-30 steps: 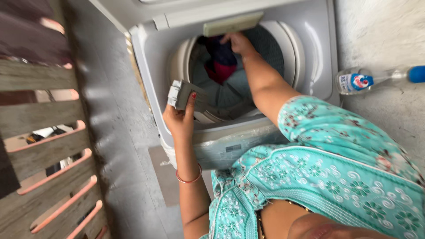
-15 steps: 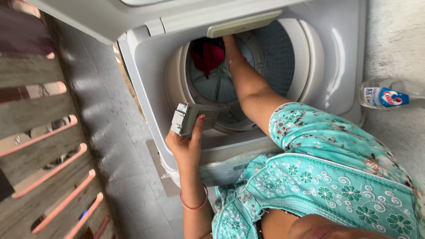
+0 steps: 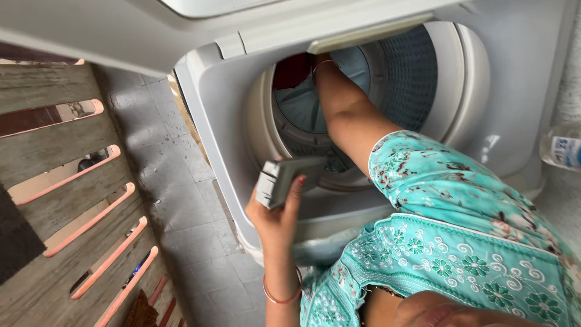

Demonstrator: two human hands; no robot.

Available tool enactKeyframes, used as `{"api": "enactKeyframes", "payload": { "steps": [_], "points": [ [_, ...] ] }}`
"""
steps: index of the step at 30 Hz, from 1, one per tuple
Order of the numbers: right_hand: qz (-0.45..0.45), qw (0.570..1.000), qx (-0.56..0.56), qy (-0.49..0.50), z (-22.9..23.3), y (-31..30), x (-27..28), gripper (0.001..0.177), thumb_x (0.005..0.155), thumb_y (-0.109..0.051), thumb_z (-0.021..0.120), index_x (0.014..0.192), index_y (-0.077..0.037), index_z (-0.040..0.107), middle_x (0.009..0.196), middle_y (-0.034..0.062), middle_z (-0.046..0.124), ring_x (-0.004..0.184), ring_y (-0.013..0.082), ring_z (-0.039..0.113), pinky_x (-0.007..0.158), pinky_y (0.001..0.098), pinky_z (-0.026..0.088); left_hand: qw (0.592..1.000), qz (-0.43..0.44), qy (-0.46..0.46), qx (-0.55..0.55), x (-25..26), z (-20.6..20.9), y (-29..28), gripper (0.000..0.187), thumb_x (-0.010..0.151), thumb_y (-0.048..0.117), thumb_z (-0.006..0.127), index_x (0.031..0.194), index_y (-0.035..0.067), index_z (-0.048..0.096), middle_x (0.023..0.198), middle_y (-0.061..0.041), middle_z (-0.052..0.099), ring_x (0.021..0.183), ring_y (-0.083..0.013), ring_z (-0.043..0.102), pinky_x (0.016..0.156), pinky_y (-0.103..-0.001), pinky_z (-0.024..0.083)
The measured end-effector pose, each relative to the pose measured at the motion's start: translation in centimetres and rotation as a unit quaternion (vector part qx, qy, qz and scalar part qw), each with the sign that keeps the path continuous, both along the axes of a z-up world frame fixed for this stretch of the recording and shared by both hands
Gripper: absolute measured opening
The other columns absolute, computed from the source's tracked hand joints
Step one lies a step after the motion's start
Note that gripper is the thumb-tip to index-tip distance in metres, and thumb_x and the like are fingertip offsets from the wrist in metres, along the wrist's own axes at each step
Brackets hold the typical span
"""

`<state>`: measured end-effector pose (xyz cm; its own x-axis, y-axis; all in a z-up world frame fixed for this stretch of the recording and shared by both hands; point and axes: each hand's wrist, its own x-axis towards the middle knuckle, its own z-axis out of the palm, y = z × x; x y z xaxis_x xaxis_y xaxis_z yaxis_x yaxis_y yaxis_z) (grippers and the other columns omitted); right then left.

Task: The person cleans the exterior of a top-loading washing machine. They use a spray bottle to apply cleaning solution and a cloth to wipe the lid, control panel, and front surface. The person also handles a small plastic component and a piece of clothing during the process.

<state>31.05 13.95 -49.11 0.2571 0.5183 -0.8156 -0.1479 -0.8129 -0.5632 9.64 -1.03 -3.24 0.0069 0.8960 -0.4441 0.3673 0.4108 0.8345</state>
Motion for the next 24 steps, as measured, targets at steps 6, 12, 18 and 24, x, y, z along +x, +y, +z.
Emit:
{"api": "enactKeyframes", "payload": {
  "steps": [6, 12, 18, 24],
  "points": [
    [0.022, 1.0, -0.015, -0.005, -2.2, 0.2, 1.0, 0.085, 0.065, -0.023, 0.086, 0.143, -0.005, 0.058, 0.155, 0.0136, 0.048, 0.146, 0.0331, 0.038, 0.115, 0.0426, 0.036, 1.0, -0.023, -0.002, 0.021, 0.0, -0.1, 0.8, 0.033, 0.089, 0.01, 0.083, 0.117, -0.002, 0.073, 0.111, -0.01, 0.077, 0.099, -0.0156, 0.074, 0.088, -0.028, 0.059],
    [0.099, 0.994, -0.05, 0.008, -2.6, -3.0, 2.9, 0.086, 0.066, -0.029, 0.089, 0.144, -0.005, 0.059, 0.154, 0.0131, 0.05, 0.146, 0.0318, 0.039, 0.116, 0.0416, 0.035, 0.997, -0.039, 0.041, 0.044, 0.1, 0.2, 0.7, 0.026, 0.087, 0.01, 0.084, 0.109, 0.001, 0.075, 0.108, -0.011, 0.077, 0.093, -0.0165, 0.076, 0.081, -0.027, 0.061],
    [0.317, 0.937, -0.117, 0.092, 1.3, -5.0, 4.6, 0.088, 0.067, -0.035, 0.091, 0.144, -0.006, 0.06, 0.154, 0.0126, 0.052, 0.146, 0.0305, 0.04, 0.116, 0.0405, 0.034, 0.997, -0.034, 0.045, 0.051, 0.3, 0.6, 1.4, 0.03, 0.088, 0.011, 0.083, 0.114, 0.0, 0.074, 0.102, -0.011, 0.077, 0.091, -0.017, 0.076, 0.078, -0.027, 0.06],
    [0.498, 0.854, -0.011, 0.148, 7.8, -5.5, 2.0, 0.084, 0.059, -0.012, 0.09, 0.138, -0.006, 0.06, 0.146, 0.0139, 0.058, 0.14, 0.0304, 0.045, 0.11, 0.0412, 0.041, 0.994, 0.03, 0.028, 0.105, 0.4, 0.6, 1.1, 0.039, 0.09, 0.018, 0.082, 0.121, -0.001, 0.067, 0.097, -0.01, 0.075, 0.084, -0.0135, 0.073, 0.07, -0.025, 0.058]
  ]
}}
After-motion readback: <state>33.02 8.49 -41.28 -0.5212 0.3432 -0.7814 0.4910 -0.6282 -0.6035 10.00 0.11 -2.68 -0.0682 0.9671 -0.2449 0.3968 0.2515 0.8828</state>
